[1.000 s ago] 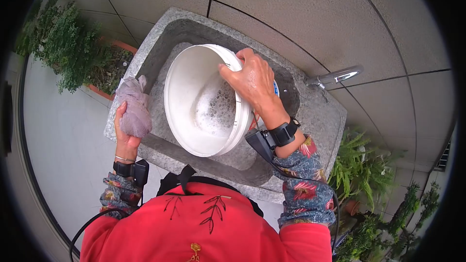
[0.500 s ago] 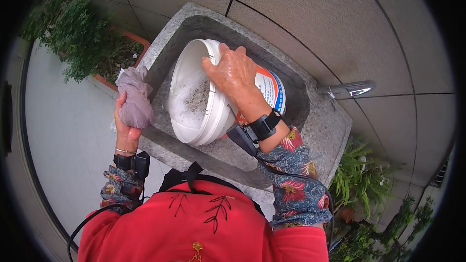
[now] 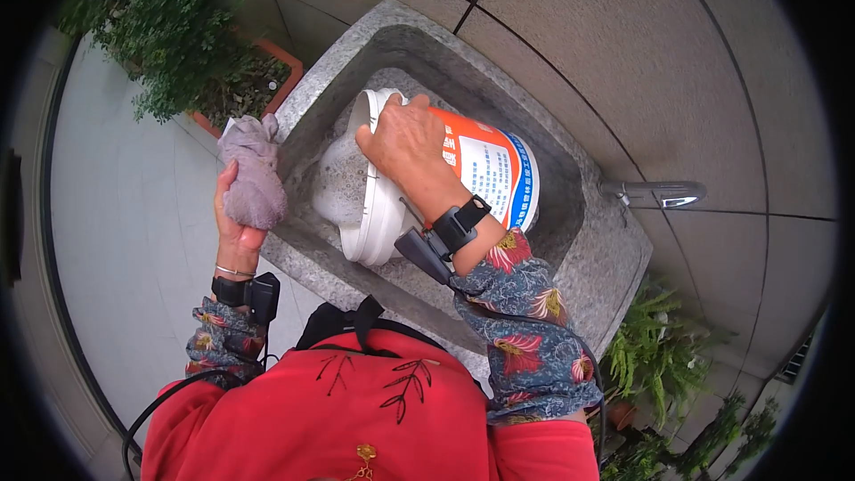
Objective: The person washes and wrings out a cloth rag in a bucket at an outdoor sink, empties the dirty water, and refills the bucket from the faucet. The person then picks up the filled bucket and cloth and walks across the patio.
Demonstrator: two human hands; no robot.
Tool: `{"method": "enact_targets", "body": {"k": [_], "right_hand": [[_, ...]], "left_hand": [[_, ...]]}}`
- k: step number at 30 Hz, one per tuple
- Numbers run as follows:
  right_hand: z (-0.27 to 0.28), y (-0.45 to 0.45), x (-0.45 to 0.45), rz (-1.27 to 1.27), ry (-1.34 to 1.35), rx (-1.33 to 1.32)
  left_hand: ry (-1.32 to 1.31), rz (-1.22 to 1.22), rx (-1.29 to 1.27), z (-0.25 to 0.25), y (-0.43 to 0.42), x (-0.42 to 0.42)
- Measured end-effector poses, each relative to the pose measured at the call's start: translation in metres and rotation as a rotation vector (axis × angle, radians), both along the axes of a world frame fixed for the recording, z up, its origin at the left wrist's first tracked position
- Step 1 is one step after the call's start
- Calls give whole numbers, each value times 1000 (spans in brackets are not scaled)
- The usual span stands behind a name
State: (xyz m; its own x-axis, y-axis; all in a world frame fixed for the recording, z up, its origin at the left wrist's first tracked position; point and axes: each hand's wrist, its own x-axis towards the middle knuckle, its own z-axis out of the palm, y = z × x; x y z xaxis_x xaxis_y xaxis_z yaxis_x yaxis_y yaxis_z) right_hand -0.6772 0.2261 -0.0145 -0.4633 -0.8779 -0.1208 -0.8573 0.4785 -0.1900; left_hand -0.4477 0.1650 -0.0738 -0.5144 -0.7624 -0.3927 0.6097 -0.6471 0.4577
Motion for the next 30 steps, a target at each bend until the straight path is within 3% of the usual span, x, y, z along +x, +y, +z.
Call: {"method": "enact_targets", "body": {"k": [17, 30], "right_hand": [[-23, 5, -47, -89, 43, 103], [-9, -22, -16, -44, 116, 213]], "left_hand": [[11, -31, 41, -15, -1, -15], [44, -63, 101, -25, 2, -21]]}}
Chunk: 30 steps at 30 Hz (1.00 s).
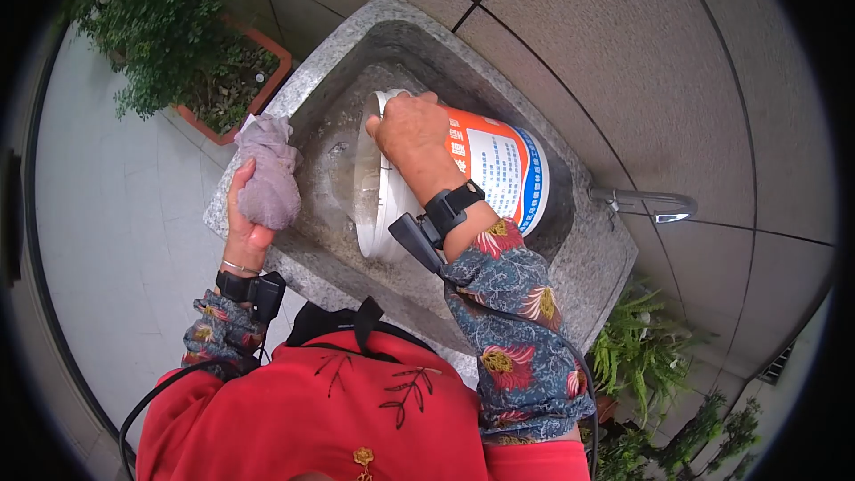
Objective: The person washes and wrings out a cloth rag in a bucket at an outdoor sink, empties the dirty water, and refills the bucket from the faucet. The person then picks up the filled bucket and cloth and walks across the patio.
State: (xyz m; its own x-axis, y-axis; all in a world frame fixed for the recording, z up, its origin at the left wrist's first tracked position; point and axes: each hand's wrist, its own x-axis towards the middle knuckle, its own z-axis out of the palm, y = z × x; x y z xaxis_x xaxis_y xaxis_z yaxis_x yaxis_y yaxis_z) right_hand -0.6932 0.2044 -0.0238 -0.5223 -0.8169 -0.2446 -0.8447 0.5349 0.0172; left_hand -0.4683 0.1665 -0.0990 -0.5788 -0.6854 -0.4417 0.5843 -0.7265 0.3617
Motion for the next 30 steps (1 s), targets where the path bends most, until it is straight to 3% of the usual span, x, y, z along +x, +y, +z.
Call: {"method": "enact_targets", "body": {"k": [18, 25, 30], "right_hand": [[-30, -23, 92, 317, 90, 113], [-33, -17, 79, 301, 86, 28], [-11, 8, 40, 149, 76, 5]], "left_hand": [[52, 17, 21, -2, 6, 14], [76, 18, 6, -2, 9, 21], [96, 3, -17, -2, 13, 25]]}}
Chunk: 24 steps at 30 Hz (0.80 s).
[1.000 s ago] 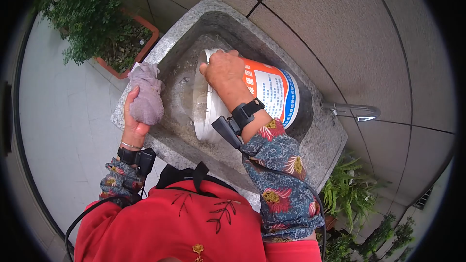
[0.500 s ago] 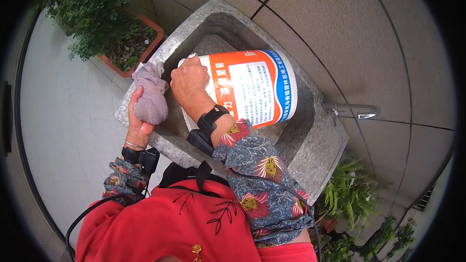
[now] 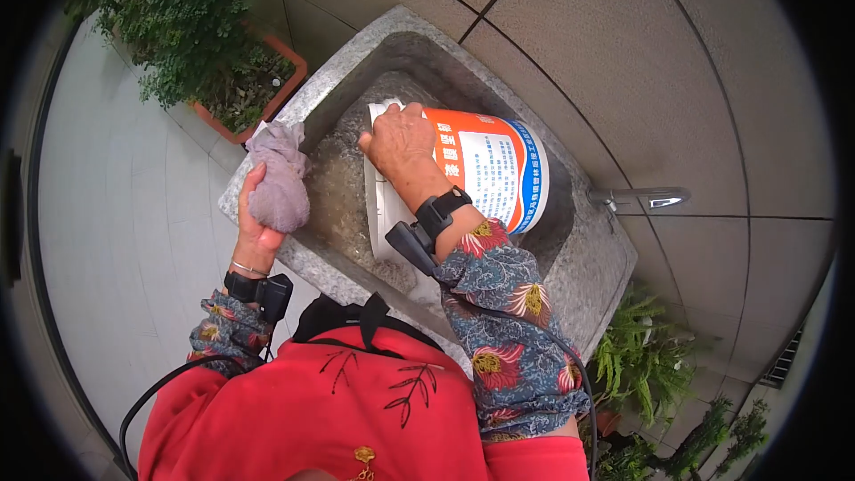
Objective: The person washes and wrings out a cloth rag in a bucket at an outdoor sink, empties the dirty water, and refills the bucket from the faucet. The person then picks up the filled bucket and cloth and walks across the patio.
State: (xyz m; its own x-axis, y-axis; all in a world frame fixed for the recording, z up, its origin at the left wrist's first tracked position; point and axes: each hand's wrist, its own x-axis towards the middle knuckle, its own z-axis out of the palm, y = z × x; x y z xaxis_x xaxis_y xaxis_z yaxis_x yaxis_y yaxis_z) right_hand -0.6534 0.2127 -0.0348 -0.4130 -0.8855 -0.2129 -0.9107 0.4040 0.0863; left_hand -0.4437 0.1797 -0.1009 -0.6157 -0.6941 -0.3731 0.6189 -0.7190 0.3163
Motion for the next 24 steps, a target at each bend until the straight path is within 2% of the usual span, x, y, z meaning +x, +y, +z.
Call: {"method": "enact_targets", "body": {"k": [3, 5, 8, 12, 15, 17, 19, 21, 24], "right_hand": [[4, 27, -41, -145, -49, -101], [31, 49, -55, -261, -135, -208], [63, 88, -73, -388, -153, -465], [80, 157, -102, -553, -324, -694], [55, 219, -122, -724, -417, -810], [2, 260, -140, -812, -443, -877], [-31, 290, -155, -827, -354, -933], [-38, 313, -161, -860, -326, -987], [-26, 333, -172, -929, -282, -917]], "left_hand": [[-4, -1, -35, 6, 4, -3], [-5, -11, -80, 10, 8, -5], [-74, -50, -82, 11, 11, -7], [-11, -123, -102, 18, 16, -19], [50, -193, -154, 26, 24, -37], [21, -184, -166, 39, 33, -47], [-6, -219, -175, 44, 38, -55], [-49, -257, -164, 43, 43, -61], [-113, -322, -133, 34, 50, -71]]}}
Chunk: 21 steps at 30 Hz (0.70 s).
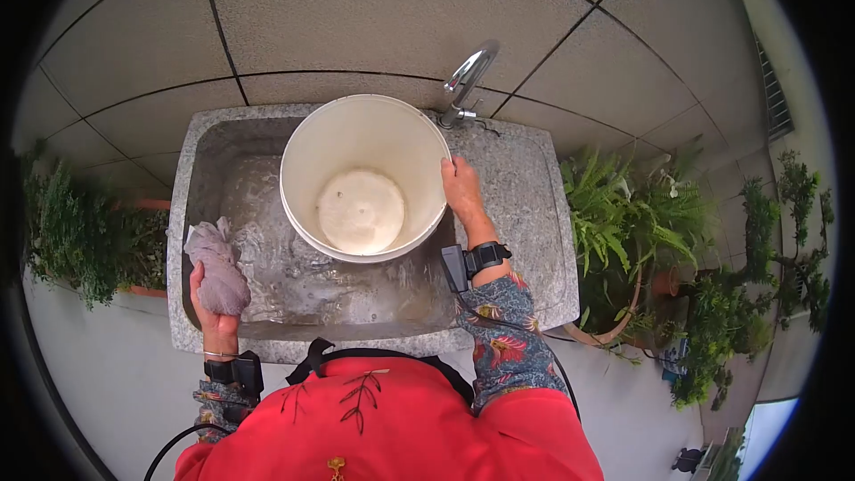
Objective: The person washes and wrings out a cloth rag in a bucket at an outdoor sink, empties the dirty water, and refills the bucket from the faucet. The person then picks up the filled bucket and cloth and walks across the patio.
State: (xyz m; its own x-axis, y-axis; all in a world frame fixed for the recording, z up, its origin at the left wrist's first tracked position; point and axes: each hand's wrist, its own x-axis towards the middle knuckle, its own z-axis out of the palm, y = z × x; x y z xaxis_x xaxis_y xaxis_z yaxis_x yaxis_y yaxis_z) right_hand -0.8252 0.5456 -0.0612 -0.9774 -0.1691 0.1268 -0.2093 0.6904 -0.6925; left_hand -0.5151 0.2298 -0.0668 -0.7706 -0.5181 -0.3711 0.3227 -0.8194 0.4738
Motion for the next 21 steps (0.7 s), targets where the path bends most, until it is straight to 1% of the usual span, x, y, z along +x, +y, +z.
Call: {"method": "enact_targets", "body": {"k": [1, 3, 4, 7, 10, 12, 13, 15, 18, 21], "right_hand": [[-1, 6, -7, -13, 15, 73], [-2, 20, -17, -7, -67, 164], [4, 24, -20, 0, -111, 211], [11, 39, -35, 92, -352, 13], [9, 47, -80, -116, -20, 127], [23, 48, -108, -210, 58, 225], [19, 51, -128, -144, 84, 186], [-7, 56, -161, -4, 115, 109], [-15, 43, -168, 130, 86, -6], [-26, 46, -171, 118, 79, -84]], "left_hand": [[-12, -15, 11, 1, 7, -7], [-10, -62, 20, -11, 13, -19], [-24, -75, 26, -9, 19, -24], [-33, -136, 31, -1, 44, -46], [-51, -175, 30, -3, 59, -59], [-58, -181, 36, 4, 66, -67], [-61, -170, 18, 6, 70, -69], [-83, -156, -4, 6, 73, -66], [-105, -151, -12, 10, 70, -69], [-105, -166, -16, 14, 73, -72]]}}
